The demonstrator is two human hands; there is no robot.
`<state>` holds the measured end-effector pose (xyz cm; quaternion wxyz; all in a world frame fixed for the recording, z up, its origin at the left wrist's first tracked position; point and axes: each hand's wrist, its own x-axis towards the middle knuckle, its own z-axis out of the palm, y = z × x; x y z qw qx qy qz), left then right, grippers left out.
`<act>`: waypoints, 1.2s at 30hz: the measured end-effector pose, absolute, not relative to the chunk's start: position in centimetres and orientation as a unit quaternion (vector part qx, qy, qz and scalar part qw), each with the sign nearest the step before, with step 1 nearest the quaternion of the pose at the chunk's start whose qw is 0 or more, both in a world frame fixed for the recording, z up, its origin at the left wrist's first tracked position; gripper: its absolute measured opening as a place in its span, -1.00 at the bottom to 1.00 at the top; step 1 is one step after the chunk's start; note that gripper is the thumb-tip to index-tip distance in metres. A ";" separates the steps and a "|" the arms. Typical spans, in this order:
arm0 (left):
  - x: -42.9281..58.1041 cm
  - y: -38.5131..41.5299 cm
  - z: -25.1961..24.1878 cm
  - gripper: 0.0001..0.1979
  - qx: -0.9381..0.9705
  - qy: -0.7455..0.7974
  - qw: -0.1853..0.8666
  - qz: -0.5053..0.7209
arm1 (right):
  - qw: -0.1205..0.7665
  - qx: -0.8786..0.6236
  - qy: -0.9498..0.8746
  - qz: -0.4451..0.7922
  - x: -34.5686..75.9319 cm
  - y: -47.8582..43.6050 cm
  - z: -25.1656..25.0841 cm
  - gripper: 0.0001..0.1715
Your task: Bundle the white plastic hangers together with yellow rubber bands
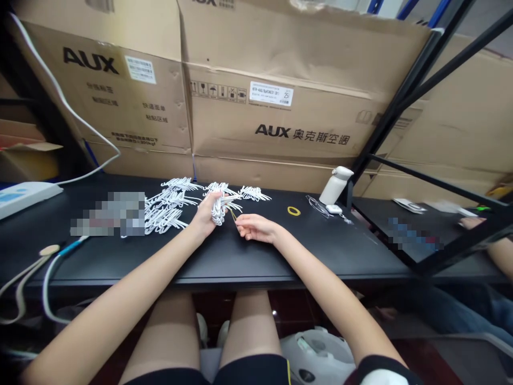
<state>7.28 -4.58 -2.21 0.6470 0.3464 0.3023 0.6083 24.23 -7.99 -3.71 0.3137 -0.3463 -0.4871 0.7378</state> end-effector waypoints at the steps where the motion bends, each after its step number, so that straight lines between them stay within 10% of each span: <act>1: 7.4 -4.7 -2.2 -0.81 0.353 0.297 0.652 0.601 | 0.320 -0.344 -0.465 0.751 24.3 -7.9 -3.7 -0.68; 36: 8.7 -4.7 -3.7 -0.71 0.434 0.293 0.639 0.563 | 0.591 -0.384 -0.568 0.425 22.6 -7.8 -5.4 -0.70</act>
